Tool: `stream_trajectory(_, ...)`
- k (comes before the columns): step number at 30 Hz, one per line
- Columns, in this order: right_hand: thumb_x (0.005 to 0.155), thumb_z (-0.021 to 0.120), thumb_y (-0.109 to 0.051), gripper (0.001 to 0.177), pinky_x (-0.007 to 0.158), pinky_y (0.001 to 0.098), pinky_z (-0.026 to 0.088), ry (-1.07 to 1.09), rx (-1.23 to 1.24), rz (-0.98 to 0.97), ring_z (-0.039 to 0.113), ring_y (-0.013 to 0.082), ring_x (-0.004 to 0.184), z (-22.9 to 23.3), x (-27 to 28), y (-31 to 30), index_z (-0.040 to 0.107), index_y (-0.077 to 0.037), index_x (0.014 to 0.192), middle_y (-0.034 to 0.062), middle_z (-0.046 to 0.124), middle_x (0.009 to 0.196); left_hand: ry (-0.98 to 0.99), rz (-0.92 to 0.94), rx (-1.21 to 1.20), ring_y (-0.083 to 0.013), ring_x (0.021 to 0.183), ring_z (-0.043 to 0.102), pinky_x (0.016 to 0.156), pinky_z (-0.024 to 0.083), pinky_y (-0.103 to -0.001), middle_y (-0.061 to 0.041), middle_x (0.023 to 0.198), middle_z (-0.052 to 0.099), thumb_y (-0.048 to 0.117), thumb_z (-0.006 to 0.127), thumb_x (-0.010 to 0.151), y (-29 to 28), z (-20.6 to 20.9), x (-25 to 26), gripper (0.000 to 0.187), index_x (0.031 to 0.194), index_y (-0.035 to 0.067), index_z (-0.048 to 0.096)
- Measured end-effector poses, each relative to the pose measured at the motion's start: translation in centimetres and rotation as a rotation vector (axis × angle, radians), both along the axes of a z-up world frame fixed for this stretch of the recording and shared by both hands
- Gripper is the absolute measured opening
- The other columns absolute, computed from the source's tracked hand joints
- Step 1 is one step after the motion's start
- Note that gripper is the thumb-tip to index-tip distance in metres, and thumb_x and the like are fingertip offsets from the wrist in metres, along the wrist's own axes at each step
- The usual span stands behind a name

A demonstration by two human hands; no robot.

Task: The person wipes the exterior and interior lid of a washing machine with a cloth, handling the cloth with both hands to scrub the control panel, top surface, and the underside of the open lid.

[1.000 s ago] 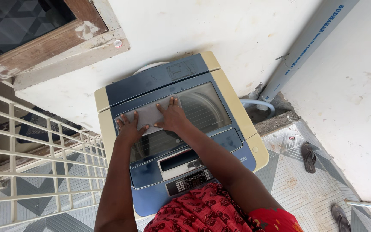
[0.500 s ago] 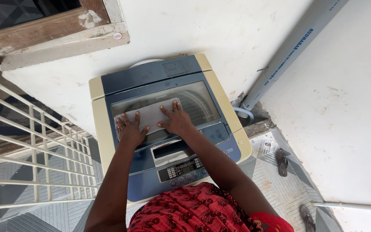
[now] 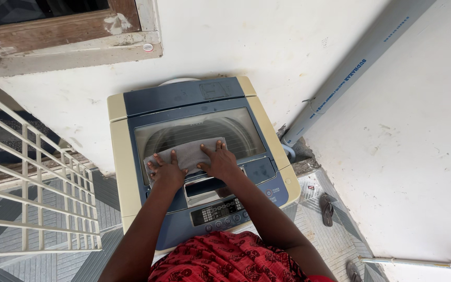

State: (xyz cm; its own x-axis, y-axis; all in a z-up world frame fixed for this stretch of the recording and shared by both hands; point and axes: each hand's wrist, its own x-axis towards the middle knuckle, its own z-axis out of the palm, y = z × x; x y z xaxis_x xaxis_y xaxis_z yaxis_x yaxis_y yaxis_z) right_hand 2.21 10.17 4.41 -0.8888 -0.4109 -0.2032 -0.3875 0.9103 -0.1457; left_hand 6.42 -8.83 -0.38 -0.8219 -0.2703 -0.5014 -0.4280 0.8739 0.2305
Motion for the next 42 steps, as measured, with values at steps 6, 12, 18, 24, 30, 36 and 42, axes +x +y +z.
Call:
stream_trajectory(6,0.086,0.065,-0.070,0.086,0.115,0.0471,0.041,-0.007,0.009,-0.020,0.027,0.0457,0.150,0.1,-0.3,-0.4,0.037,-0.034,0.158,0.0354,0.023,0.160,-0.053,-0.017,0.008,-0.0633,0.149,-0.011,0.119,0.026,-0.067,-0.030,0.167,-0.022,0.064,0.074,0.085,-1.1,-0.1,-2.5,0.116,0.167,0.032,-0.001)
stream_trajectory(12,0.085,0.059,-0.075,0.091,0.109,0.0479,0.047,0.009,0.000,0.000,0.028,0.0470,0.151,-1.3,-1.4,-0.4,0.034,-0.031,0.160,0.0394,0.024,0.158,-0.124,-0.006,0.052,-0.0616,0.148,-0.018,0.119,0.023,-0.068,-0.028,0.166,-0.028,0.063,0.077,0.083,-1.7,-0.6,-5.3,0.120,0.166,0.034,-0.005)
stream_trajectory(18,0.082,0.056,-0.083,0.095,0.113,0.0513,0.042,0.021,0.073,-0.004,0.030,0.0483,0.148,-1.3,-4.9,-1.6,0.035,-0.033,0.160,0.0363,0.027,0.159,-0.091,0.011,0.087,-0.0615,0.149,-0.017,0.119,0.020,-0.070,-0.027,0.167,-0.027,0.064,0.079,0.082,-2.6,0.6,-8.5,0.120,0.167,0.033,0.000)
stream_trajectory(24,0.079,0.052,-0.086,0.095,0.111,0.0511,0.044,0.073,0.012,-0.011,0.028,0.0457,0.151,-0.1,-7.7,-2.3,0.036,-0.037,0.159,0.0333,0.026,0.161,-0.075,0.074,0.086,-0.0603,0.150,-0.016,0.119,0.020,-0.071,-0.027,0.167,-0.026,0.066,0.081,0.079,-2.9,0.1,-12.0,0.123,0.167,0.035,0.000)
stream_trajectory(30,0.083,0.038,-0.086,0.091,0.111,0.0475,0.044,0.211,-0.085,0.039,0.023,0.0439,0.153,-1.1,-8.1,-1.7,0.035,-0.036,0.159,0.0319,0.024,0.164,0.011,0.057,0.014,-0.0618,0.151,-0.008,0.116,0.027,-0.069,-0.029,0.169,-0.017,0.073,0.080,0.075,-3.3,-0.1,-12.9,0.124,0.167,0.033,0.007)
stream_trajectory(36,0.093,0.031,-0.079,0.086,0.124,0.0435,0.023,0.211,-0.050,0.096,0.018,0.0404,0.154,-2.0,-7.7,-0.5,0.031,-0.027,0.162,0.0273,0.025,0.163,0.149,-0.001,-0.088,-0.0582,0.153,0.004,0.119,0.033,-0.061,-0.028,0.171,-0.006,0.080,0.072,0.074,-3.5,0.3,-10.1,0.115,0.166,0.037,0.016)
stream_trajectory(42,0.094,0.034,-0.078,0.083,0.125,0.0436,0.025,0.172,-0.041,0.081,0.020,0.0384,0.156,-0.9,-4.9,1.0,0.031,-0.029,0.162,0.0263,0.026,0.165,0.125,-0.021,-0.099,-0.0597,0.152,0.003,0.120,0.030,-0.060,-0.030,0.170,-0.007,0.079,0.070,0.079,-2.0,0.5,-8.0,0.112,0.166,0.036,0.013)
